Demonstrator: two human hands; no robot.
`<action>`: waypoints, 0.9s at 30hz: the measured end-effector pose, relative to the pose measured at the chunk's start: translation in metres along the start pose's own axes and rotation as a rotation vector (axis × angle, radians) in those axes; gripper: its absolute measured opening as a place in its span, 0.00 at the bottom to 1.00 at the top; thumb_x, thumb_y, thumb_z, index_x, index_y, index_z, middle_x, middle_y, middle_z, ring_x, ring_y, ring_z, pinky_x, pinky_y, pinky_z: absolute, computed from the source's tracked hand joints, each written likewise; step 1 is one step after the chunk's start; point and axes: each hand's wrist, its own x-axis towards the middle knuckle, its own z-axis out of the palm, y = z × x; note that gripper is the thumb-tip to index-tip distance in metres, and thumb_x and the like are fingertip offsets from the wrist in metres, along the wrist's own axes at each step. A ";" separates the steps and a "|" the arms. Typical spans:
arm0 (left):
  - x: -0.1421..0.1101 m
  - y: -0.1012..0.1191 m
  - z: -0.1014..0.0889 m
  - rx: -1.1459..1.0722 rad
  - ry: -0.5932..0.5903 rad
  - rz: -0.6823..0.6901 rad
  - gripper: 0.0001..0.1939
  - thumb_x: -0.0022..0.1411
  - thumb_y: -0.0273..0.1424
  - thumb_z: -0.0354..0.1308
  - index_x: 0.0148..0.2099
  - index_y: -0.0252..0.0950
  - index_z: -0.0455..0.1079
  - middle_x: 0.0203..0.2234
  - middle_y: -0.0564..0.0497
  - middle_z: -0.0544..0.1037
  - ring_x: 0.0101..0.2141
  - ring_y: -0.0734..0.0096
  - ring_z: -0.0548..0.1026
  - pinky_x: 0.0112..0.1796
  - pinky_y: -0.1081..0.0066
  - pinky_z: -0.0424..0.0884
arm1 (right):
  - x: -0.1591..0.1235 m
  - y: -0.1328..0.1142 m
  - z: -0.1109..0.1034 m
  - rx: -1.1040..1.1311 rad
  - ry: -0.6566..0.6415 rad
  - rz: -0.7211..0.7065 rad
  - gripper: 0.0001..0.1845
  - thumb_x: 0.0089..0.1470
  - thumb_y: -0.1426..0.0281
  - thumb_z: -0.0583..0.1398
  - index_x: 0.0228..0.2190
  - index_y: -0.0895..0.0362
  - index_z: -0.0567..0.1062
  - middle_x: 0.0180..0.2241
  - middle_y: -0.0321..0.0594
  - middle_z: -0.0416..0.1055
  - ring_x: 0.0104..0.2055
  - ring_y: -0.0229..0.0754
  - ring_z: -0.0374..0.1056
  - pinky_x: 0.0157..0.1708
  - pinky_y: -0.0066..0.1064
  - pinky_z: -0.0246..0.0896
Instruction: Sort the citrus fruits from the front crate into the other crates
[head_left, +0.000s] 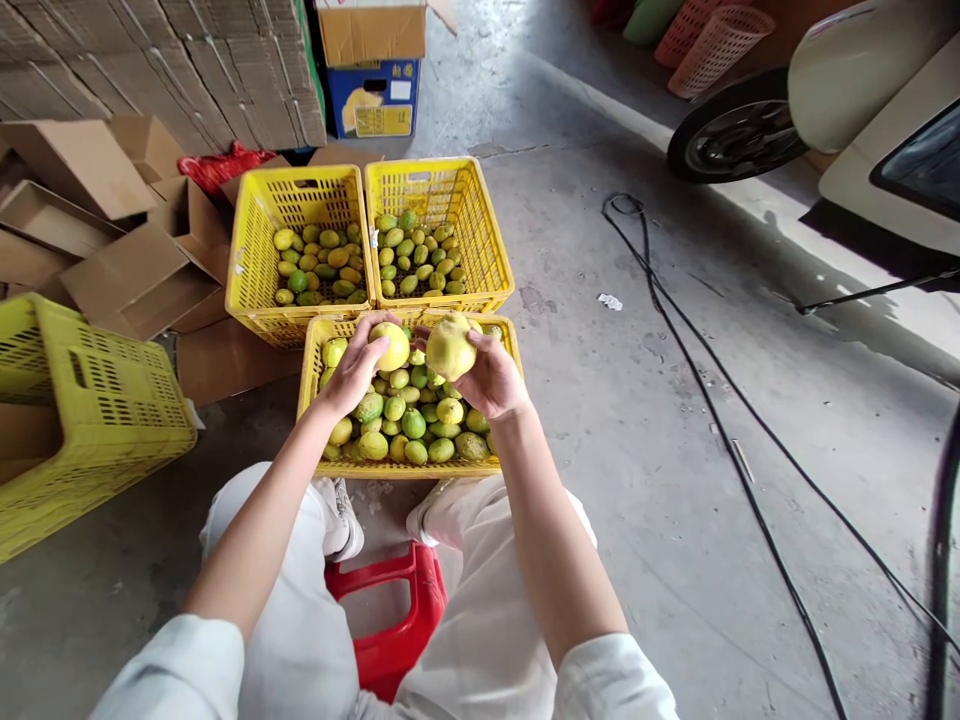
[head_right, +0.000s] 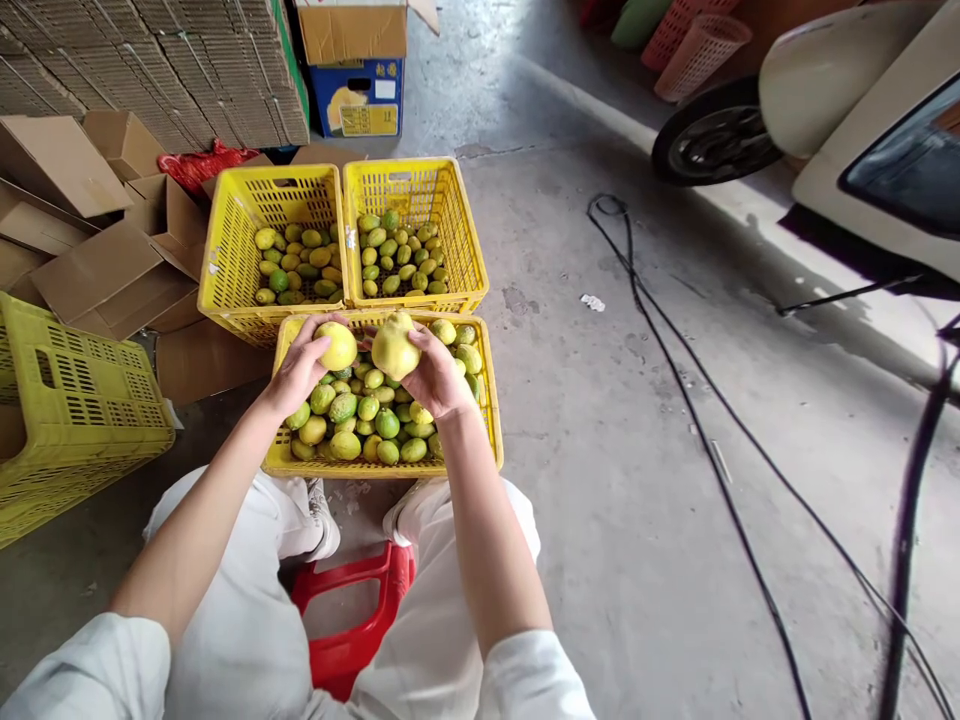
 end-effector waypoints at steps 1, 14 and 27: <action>0.001 0.000 0.000 0.003 -0.016 0.011 0.22 0.57 0.46 0.78 0.49 0.44 0.77 0.51 0.46 0.81 0.48 0.55 0.83 0.41 0.64 0.82 | 0.001 0.001 -0.001 -0.009 0.007 -0.007 0.17 0.52 0.65 0.71 0.43 0.48 0.77 0.42 0.41 0.88 0.57 0.58 0.86 0.56 0.50 0.88; 0.002 0.009 0.006 -0.110 -0.069 -0.007 0.23 0.56 0.52 0.75 0.37 0.41 0.73 0.34 0.49 0.78 0.28 0.67 0.79 0.20 0.70 0.67 | 0.003 0.000 0.005 0.002 0.035 0.071 0.12 0.67 0.57 0.62 0.42 0.51 0.81 0.40 0.39 0.87 0.42 0.48 0.85 0.43 0.38 0.86; 0.002 0.006 0.007 -0.155 0.006 -0.077 0.24 0.49 0.34 0.83 0.38 0.42 0.69 0.31 0.57 0.80 0.26 0.74 0.78 0.25 0.74 0.68 | -0.002 0.005 0.004 -0.132 -0.006 -0.085 0.15 0.53 0.62 0.73 0.42 0.47 0.79 0.39 0.35 0.85 0.53 0.51 0.84 0.47 0.36 0.85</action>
